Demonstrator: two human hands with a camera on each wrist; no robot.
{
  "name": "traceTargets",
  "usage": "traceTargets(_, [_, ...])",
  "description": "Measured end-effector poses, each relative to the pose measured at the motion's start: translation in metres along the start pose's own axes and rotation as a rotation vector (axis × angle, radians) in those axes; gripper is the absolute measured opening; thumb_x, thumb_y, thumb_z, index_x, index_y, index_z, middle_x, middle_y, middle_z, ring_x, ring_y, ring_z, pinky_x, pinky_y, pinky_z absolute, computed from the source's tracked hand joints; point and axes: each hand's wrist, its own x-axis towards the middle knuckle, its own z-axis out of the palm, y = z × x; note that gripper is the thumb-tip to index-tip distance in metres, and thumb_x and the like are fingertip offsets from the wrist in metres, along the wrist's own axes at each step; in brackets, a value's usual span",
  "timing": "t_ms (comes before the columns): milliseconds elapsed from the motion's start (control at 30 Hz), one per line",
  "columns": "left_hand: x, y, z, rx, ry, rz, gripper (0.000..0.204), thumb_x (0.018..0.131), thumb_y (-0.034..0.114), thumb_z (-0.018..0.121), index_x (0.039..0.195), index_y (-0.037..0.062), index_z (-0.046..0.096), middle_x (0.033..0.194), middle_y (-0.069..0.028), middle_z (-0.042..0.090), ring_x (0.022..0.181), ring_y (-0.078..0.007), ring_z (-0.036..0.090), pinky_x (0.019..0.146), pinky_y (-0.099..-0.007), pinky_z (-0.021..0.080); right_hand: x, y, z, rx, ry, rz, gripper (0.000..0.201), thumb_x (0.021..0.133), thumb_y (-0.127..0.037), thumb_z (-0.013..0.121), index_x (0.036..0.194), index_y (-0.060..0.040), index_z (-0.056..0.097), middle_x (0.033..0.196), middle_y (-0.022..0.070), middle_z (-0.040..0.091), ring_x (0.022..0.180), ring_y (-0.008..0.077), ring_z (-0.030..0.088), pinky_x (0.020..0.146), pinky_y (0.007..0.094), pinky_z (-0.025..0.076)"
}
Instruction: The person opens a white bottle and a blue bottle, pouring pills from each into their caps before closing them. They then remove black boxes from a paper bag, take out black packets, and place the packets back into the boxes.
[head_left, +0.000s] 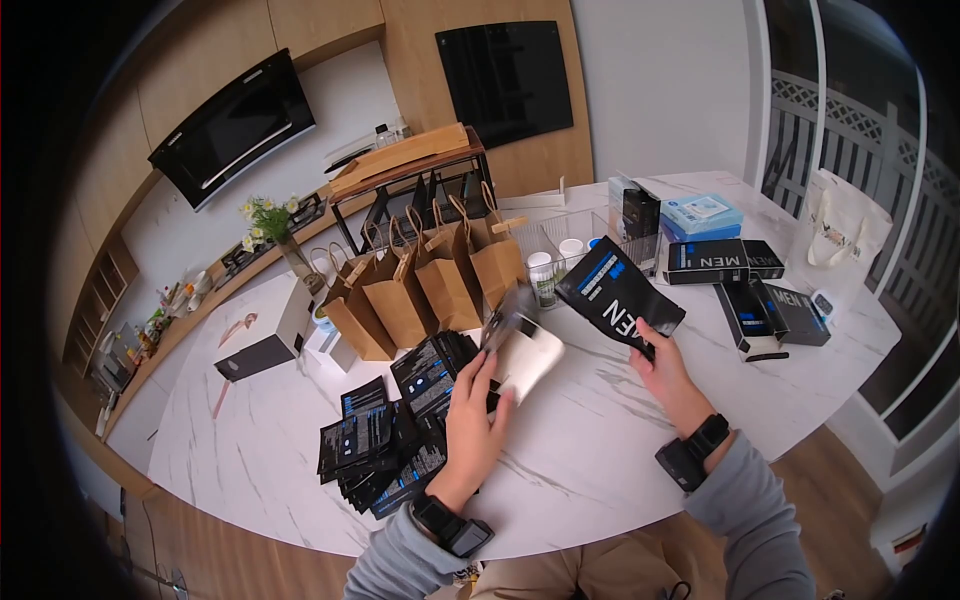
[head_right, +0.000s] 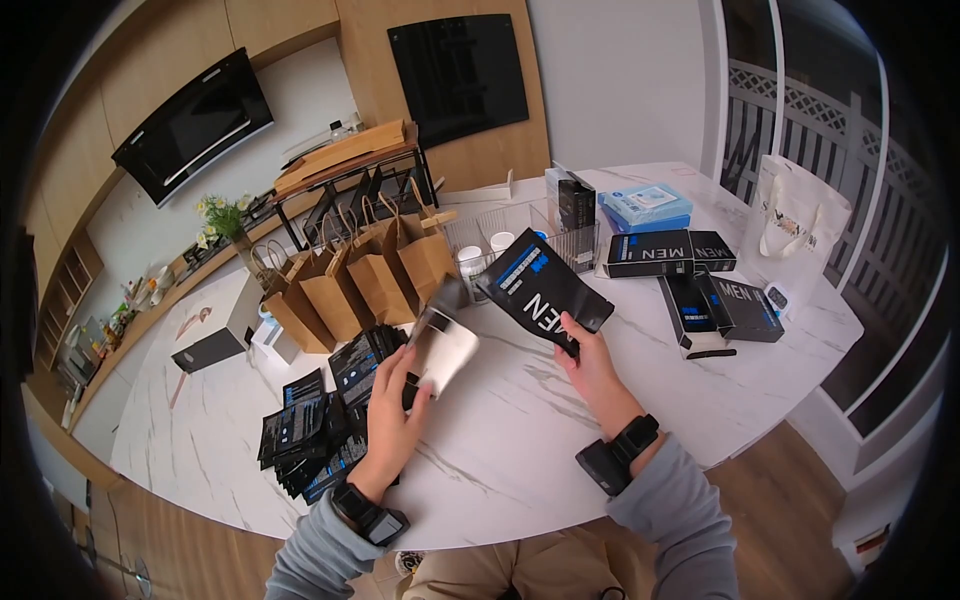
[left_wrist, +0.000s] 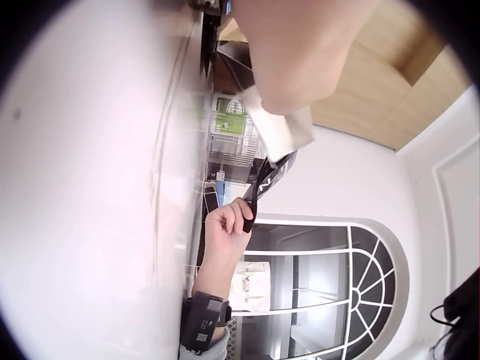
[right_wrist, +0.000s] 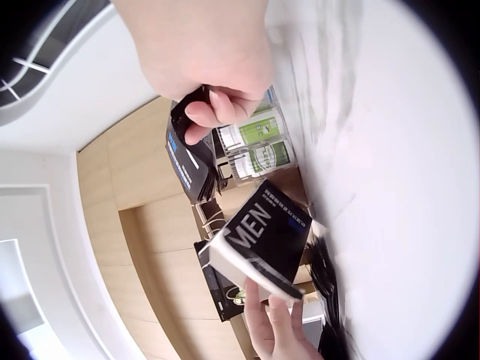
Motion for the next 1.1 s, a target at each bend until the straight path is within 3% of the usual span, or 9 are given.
traceTargets(100, [-0.001,0.004,-0.005,-0.097,-0.039,-0.245,0.045,0.084,0.014,0.053,0.125,0.0007,0.04,0.108,-0.017,0.054,0.087,-0.0285,0.059,0.072,-0.0363,0.047,0.003,0.0,-0.003,0.025,0.043,-0.003,0.016,0.081,-0.02,0.062,0.082,-0.008,0.051,0.063,0.0026,0.051,0.046,0.0114,0.046,0.039,0.0211,0.033])
traceTargets(133, [-0.002,0.007,-0.004,-0.094,0.031,-0.233,0.033,0.086,0.016,0.05,0.116,0.0024,0.051,0.08,-0.0142,0.061,0.066,-0.0267,0.061,0.059,-0.037,0.047,0.003,0.0,-0.004,0.025,0.043,-0.004,0.016,0.081,-0.02,0.062,0.082,-0.008,0.051,0.063,0.0026,0.051,0.046,0.0114,0.046,0.039,0.0211,0.033])
traceTargets(167, [-0.004,0.001,-0.002,-0.094,0.031,-0.232,0.033,0.086,0.016,0.05,0.116,0.0024,0.051,0.08,-0.0142,0.061,0.066,-0.0267,0.061,0.059,-0.037,0.047,0.003,0.0,-0.004,0.03,0.024,0.0,0.016,0.081,-0.02,0.062,0.082,-0.0082,0.051,0.063,0.0024,0.051,0.046,0.0115,0.047,0.039,0.0211,0.033])
traceTargets(267, [-0.007,-0.008,0.006,-0.105,-0.148,-0.21,0.02,0.085,0.02,0.053,0.081,0.0056,0.066,0.059,-0.0107,0.059,0.054,-0.0242,0.059,0.051,-0.0316,0.045,0.002,0.0,-0.001,0.036,0.039,0.002,0.016,0.081,-0.02,0.062,0.081,-0.0083,0.051,0.061,0.0021,0.051,0.046,0.0115,0.047,0.04,0.0211,0.034])
traceTargets(433, [-0.005,0.008,0.0,-0.185,-0.217,-0.148,0.016,0.081,0.02,0.06,0.076,0.0044,0.061,0.053,-0.0068,0.054,0.045,-0.0198,0.053,0.047,-0.0307,0.043,0.002,0.0,0.0,0.044,0.088,-0.002,0.016,0.082,-0.02,0.061,0.08,-0.0077,0.051,0.059,0.0029,0.05,0.044,0.0112,0.046,0.038,0.0207,0.033])
traceTargets(633, [0.0,0.004,-0.002,-0.032,-0.037,-0.169,0.032,0.064,0.001,0.067,0.093,0.0092,0.058,0.073,-0.0065,0.051,0.069,-0.0215,0.054,0.063,-0.028,0.045,0.002,0.0,-0.001,0.032,0.045,-0.002,0.016,0.083,-0.019,0.06,0.08,-0.007,0.05,0.058,0.0043,0.05,0.04,0.0113,0.043,0.034,0.0196,0.029])
traceTargets(700, [-0.001,-0.002,0.005,-0.054,0.06,-0.02,0.039,0.06,-0.003,0.065,0.096,0.009,0.057,0.085,-0.0086,0.051,0.081,-0.0249,0.052,0.071,-0.0325,0.042,0.003,0.0,-0.003,0.018,0.0,0.015,0.016,0.082,-0.019,0.06,0.08,-0.0071,0.05,0.058,0.0041,0.05,0.041,0.0112,0.044,0.034,0.0195,0.029])
traceTargets(833, [-0.004,-0.016,0.008,-0.054,0.018,0.053,0.028,0.063,-0.002,0.064,0.089,0.0032,0.059,0.08,-0.0095,0.053,0.08,-0.0263,0.052,0.072,-0.0325,0.041,0.002,0.0,-0.001,0.033,0.022,0.019,0.016,0.082,-0.019,0.061,0.081,-0.0071,0.051,0.061,0.0035,0.051,0.044,0.0116,0.046,0.035,0.0198,0.031])
traceTargets(1100, [-0.003,-0.002,0.002,-0.149,-0.299,0.006,0.014,0.071,0.013,0.067,0.074,0.0003,0.061,0.062,-0.0077,0.051,0.062,-0.018,0.052,0.047,-0.0266,0.041,0.004,0.0,-0.005,0.061,0.013,0.062,0.018,0.079,-0.02,0.065,0.085,-0.0088,0.052,0.068,0.0021,0.053,0.05,0.0129,0.049,0.039,0.0208,0.034])
